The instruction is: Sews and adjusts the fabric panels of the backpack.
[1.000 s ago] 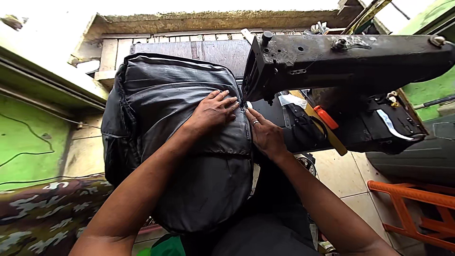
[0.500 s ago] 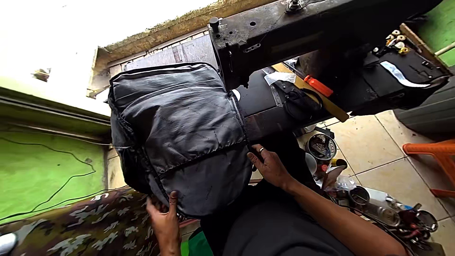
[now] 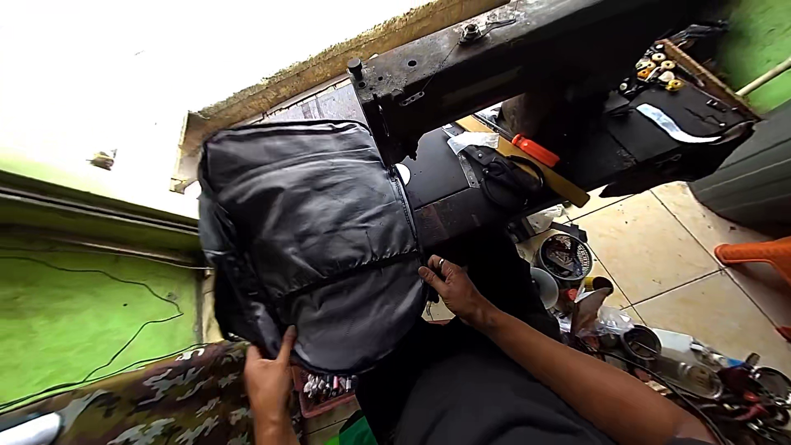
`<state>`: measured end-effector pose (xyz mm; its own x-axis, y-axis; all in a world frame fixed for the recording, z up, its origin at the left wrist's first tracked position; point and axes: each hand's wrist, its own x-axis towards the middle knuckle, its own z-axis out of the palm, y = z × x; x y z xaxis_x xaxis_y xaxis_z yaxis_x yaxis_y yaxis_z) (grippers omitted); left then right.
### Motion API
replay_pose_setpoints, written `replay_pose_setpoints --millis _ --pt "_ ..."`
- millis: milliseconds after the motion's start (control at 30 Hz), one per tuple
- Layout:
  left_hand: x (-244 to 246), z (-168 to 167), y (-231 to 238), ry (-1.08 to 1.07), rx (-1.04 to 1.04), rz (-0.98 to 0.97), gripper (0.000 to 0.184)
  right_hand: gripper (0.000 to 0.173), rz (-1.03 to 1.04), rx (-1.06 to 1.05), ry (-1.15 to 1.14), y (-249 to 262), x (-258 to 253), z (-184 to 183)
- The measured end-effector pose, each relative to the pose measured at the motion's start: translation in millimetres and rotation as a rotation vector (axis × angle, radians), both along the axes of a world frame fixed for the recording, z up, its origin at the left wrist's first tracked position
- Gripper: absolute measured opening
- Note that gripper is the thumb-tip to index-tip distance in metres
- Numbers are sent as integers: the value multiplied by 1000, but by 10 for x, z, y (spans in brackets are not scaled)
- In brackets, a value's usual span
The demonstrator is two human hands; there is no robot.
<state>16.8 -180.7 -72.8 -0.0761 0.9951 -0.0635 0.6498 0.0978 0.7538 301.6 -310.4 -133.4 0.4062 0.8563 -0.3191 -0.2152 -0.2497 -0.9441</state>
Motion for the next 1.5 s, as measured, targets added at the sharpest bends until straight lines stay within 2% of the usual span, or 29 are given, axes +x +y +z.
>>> replay_pose_setpoints --millis 67,100,133,200,267,367,433,500,600,633,700,833,967,1067,1200,1333,1433,1500 --pt "52 -37 20 261 53 36 79 25 31 -36 -102 34 23 21" --pt "107 31 19 370 138 35 92 27 56 -66 -158 33 30 63" --pt "195 134 8 444 246 3 97 29 78 -96 -212 17 25 96" --pt "564 392 -9 478 487 -204 78 32 85 -125 -317 16 4 134" --pt "1071 503 -78 394 597 -547 50 40 46 -128 -436 21 -56 164" --pt "1761 222 -64 215 615 -1013 22 38 -61 -122 -617 1 -153 175" --pt "2023 22 -6 173 609 -1125 14 30 -92 -102 -645 -26 -157 133" --pt "2099 -2 12 215 502 -1101 13 31 -70 -96 -648 -46 -119 120" --pt "2153 185 -34 425 194 -1046 35 32 -87 -30 -661 -55 -101 159" --pt "2190 280 -55 510 68 -1029 39 30 -95 1 -612 -39 -107 214" --pt "2235 436 -34 582 -91 -1001 36 24 -102 51 -464 29 -112 352" --pt "2080 487 197 325 -221 -962 24 27 -22 98 -311 100 -75 577" --pt "2000 362 181 -64 -454 -780 14 34 -97 60 -401 43 -50 578" --pt "1976 297 75 -199 -446 -665 11 39 -139 -12 -434 66 -2 470" --pt "1980 273 4 -102 -352 -654 12 48 -81 5 -427 109 -6 420" --pt "2038 332 35 -55 -386 -667 13 49 38 35 -264 116 -100 390" --pt "2087 356 5 102 -249 -715 15 45 27 45 40 106 -221 372" --pt "2171 426 -81 256 -126 -780 18 37 -16 135 312 131 -288 326"
